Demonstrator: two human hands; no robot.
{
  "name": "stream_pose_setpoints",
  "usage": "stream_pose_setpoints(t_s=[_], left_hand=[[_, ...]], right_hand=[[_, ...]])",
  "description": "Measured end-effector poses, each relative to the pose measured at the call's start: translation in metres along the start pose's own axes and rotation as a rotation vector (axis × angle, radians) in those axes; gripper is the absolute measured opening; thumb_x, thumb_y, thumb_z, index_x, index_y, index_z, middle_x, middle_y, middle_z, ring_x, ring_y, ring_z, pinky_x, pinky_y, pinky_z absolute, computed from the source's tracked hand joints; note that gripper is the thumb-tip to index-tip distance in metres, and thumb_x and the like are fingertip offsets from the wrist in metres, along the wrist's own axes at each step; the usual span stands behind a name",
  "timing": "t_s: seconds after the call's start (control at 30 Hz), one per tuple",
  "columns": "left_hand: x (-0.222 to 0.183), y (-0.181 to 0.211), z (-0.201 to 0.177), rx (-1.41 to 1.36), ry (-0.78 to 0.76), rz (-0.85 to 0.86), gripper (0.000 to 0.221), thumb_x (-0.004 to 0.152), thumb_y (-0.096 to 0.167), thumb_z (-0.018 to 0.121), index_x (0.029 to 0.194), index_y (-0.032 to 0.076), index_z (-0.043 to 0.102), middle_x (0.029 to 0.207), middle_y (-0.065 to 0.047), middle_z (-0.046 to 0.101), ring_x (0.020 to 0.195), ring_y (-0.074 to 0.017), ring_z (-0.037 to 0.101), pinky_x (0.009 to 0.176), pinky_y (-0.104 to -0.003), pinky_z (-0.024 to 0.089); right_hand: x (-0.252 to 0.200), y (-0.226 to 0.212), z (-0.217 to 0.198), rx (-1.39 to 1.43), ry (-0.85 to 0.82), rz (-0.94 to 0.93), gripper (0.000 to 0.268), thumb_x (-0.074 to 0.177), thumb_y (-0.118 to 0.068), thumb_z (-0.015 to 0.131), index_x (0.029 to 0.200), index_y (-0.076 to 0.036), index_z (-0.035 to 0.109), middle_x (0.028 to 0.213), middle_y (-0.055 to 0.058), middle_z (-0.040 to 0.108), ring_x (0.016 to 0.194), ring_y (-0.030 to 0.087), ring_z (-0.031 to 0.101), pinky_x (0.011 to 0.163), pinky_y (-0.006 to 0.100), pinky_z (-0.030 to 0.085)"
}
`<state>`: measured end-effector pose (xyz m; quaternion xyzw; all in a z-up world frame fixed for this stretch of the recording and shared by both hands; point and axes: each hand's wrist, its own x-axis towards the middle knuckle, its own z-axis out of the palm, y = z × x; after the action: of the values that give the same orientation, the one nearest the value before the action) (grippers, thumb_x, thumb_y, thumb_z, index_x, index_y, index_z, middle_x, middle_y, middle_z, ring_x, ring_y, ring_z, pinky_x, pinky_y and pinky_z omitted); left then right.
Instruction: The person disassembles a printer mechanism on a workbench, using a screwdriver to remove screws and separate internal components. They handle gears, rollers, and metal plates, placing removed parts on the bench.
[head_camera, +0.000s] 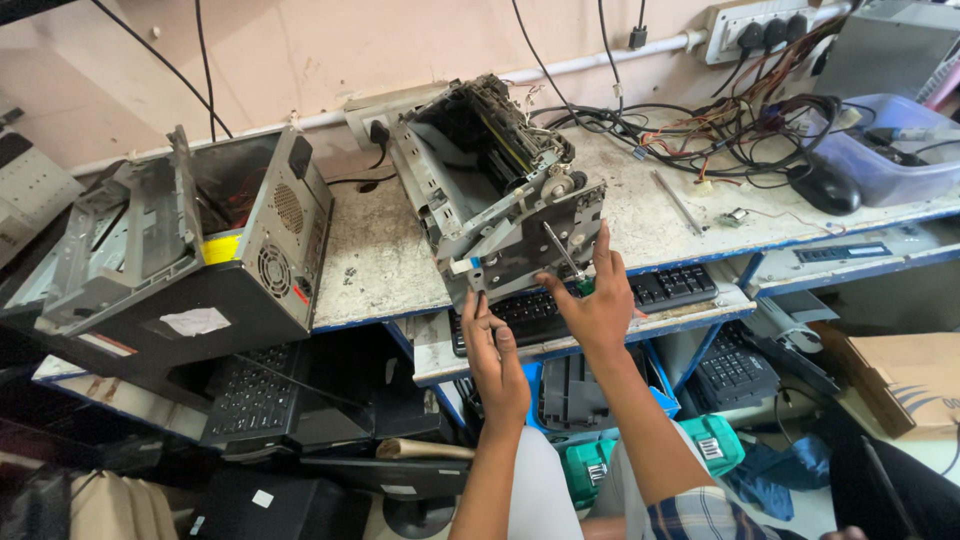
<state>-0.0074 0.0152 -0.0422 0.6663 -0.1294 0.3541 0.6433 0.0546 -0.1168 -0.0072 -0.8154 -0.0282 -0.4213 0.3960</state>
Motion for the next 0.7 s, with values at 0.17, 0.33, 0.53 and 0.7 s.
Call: stream_pose_setpoints(t_s=[0.17,0.33,0.53,0.7], left_hand=[[-0.001,0.002,0.001,0.046,0.002,-0.005,0.038,0.111,0.037,0.041,0.102,0.002,0.052,0.166,-0.033,0.026,0.153,-0.0466,0.035,0.120,-0.052,0.032],[0.000,0.002,0.004,0.011,0.013,0.024,0.036,0.111,0.036,0.043,0.104,0.002,0.052,0.166,-0.034,0.024,0.154,-0.0479,0.033,0.121,-0.052,0.032],[-0.001,0.001,0.005,0.002,-0.008,0.009,0.036,0.111,0.037,0.043,0.104,0.002,0.052,0.167,-0.034,0.022,0.155,-0.0478,0.032,0.122,-0.053,0.031],[-0.001,0.004,0.002,-0.006,-0.034,-0.015,0.035,0.111,0.036,0.043,0.105,0.003,0.052,0.168,-0.033,0.021,0.155,-0.0467,0.030,0.123,-0.053,0.030]], right_hand=[[0.002,-0.011,-0.009,-0.074,-0.036,0.026,0.108,0.073,-0.052,0.088,0.158,-0.007,0.040,0.109,0.017,0.067,0.086,0.035,0.070,0.068,0.045,0.055],[0.008,-0.012,-0.011,-0.104,-0.046,0.022,0.107,0.071,-0.055,0.088,0.155,-0.006,0.042,0.107,0.016,0.067,0.084,0.037,0.070,0.066,0.046,0.055],[0.008,-0.004,-0.010,-0.115,-0.046,0.017,0.108,0.071,-0.054,0.088,0.156,-0.008,0.042,0.104,0.015,0.067,0.081,0.036,0.069,0.064,0.045,0.054],[0.009,0.005,-0.008,-0.005,-0.021,-0.039,0.106,0.072,-0.050,0.088,0.157,-0.008,0.042,0.105,0.013,0.065,0.083,0.034,0.068,0.066,0.043,0.053]])
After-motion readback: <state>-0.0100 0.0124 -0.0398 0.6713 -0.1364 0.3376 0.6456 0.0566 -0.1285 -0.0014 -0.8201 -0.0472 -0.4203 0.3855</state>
